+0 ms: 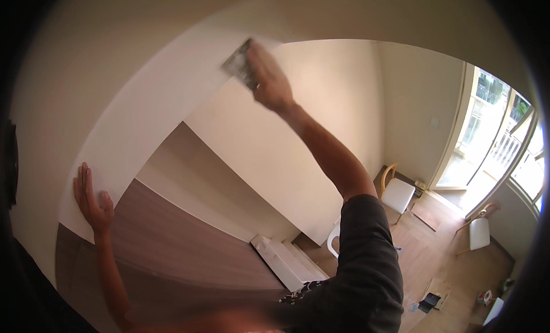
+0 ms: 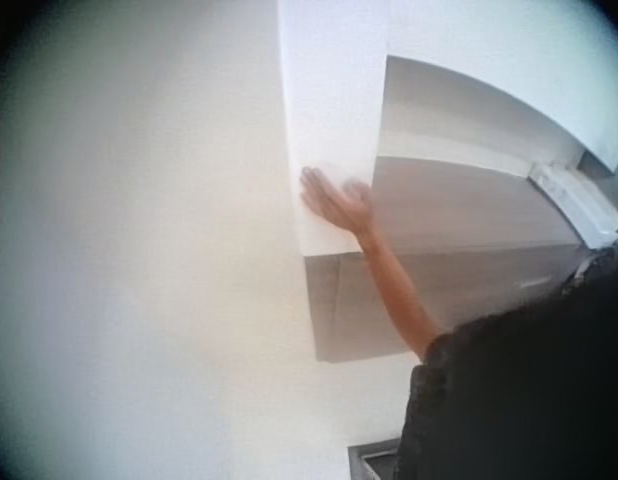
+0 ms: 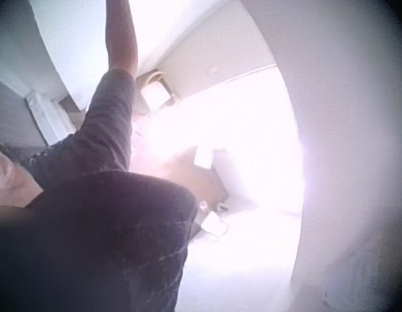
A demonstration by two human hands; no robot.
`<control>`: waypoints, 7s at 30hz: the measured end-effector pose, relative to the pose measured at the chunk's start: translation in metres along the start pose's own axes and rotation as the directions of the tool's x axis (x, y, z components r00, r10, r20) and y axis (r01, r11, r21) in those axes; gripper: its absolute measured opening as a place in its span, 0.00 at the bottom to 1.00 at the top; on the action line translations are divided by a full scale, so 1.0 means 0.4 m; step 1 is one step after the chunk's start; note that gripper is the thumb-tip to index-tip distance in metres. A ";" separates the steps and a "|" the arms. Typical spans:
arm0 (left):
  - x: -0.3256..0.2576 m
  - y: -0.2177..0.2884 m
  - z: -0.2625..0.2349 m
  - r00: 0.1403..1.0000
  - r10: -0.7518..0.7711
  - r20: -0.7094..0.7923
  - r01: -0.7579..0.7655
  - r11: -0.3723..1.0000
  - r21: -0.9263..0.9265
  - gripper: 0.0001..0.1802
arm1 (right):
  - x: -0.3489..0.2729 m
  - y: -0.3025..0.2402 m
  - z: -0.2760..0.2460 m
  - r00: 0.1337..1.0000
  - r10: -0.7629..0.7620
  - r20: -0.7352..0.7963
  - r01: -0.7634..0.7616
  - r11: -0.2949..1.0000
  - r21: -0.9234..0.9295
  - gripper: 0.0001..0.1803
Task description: The person smooths a section of a wall using a small rectangular tool. They repeatedly rub the tool along the wall surface, occasionally pausing to reposition their hands or adjust the tool.
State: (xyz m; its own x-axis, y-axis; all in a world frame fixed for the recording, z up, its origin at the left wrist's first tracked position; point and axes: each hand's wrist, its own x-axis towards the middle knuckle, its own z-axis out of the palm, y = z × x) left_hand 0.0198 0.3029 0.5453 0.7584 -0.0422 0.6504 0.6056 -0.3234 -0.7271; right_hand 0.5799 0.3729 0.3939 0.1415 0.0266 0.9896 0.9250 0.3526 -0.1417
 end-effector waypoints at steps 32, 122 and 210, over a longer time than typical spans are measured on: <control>-0.024 0.016 0.002 1.000 -0.020 -0.016 0.020 1.000 0.005 0.30 | -0.059 -0.074 0.041 0.996 0.057 -0.065 -0.051 0.993 0.103 0.44; -0.151 -0.006 -0.012 0.981 -0.193 0.028 0.191 0.980 0.048 0.35 | -0.090 -0.915 0.222 0.813 -0.559 0.162 0.324 0.666 0.672 0.40; -0.374 0.833 0.005 0.045 -0.492 0.870 0.615 -0.673 -0.412 0.17 | -0.635 -0.635 -0.149 0.137 0.101 0.985 -0.982 0.144 0.122 0.25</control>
State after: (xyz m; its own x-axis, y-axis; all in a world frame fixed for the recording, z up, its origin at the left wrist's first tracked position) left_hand 0.1085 0.2034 0.2053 -0.0543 0.9792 0.1954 -0.0401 -0.1976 0.9795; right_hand 0.3301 0.2209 0.1771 -0.2346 0.9610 0.1465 -0.0490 0.1388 -0.9891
